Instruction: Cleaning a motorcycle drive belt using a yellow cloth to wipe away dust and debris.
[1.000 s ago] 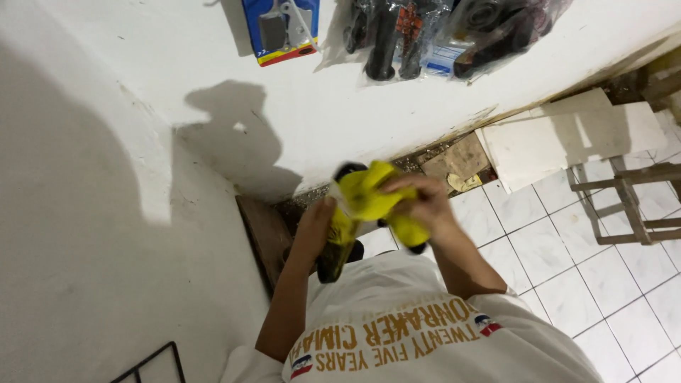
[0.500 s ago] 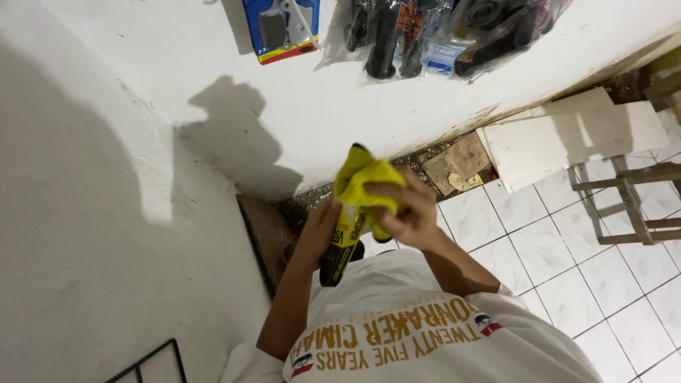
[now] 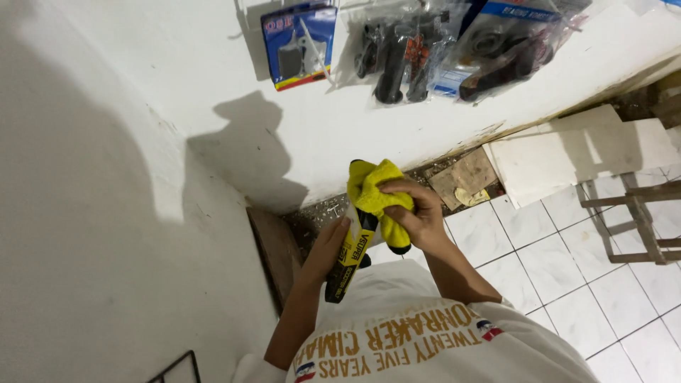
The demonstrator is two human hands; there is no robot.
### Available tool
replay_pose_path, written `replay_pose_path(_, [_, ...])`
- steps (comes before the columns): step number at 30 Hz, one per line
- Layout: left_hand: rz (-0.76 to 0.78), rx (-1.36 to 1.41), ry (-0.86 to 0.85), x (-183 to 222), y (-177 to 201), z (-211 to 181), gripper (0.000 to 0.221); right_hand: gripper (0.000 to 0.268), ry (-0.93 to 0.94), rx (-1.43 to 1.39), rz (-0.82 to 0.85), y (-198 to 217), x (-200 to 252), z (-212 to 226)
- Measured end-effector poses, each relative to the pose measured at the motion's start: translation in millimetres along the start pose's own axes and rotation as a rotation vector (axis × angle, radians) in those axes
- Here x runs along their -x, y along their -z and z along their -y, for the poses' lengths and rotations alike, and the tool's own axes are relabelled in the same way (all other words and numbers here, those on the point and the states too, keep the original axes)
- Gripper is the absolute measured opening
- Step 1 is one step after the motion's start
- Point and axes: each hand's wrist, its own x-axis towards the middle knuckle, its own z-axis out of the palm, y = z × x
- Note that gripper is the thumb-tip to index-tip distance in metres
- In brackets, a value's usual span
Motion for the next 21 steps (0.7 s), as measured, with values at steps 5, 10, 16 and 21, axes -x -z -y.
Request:
replay_pose_path(5, [-0.024, -0.106, -0.138, -25, 30, 54, 0.046, 0.038, 0.012, 0.002, 0.121, 1, -8, 6])
replay_pose_path(10, [0.033, -0.092, -0.101, -11, 10, 15, 0.046, 0.039, -0.03, 0.009, 0.101, 5, -9, 13])
replay_pose_path(16, [0.153, -0.343, -0.246, -3, 23, 13, 0.042, 0.038, -0.15, 0.018, -0.049, 18, 2, -4])
replay_pose_path(21, [0.188, -0.237, -0.128, -6, 24, 16, 0.05, 0.051, -0.453, -0.639, -0.023, -3, 9, -16])
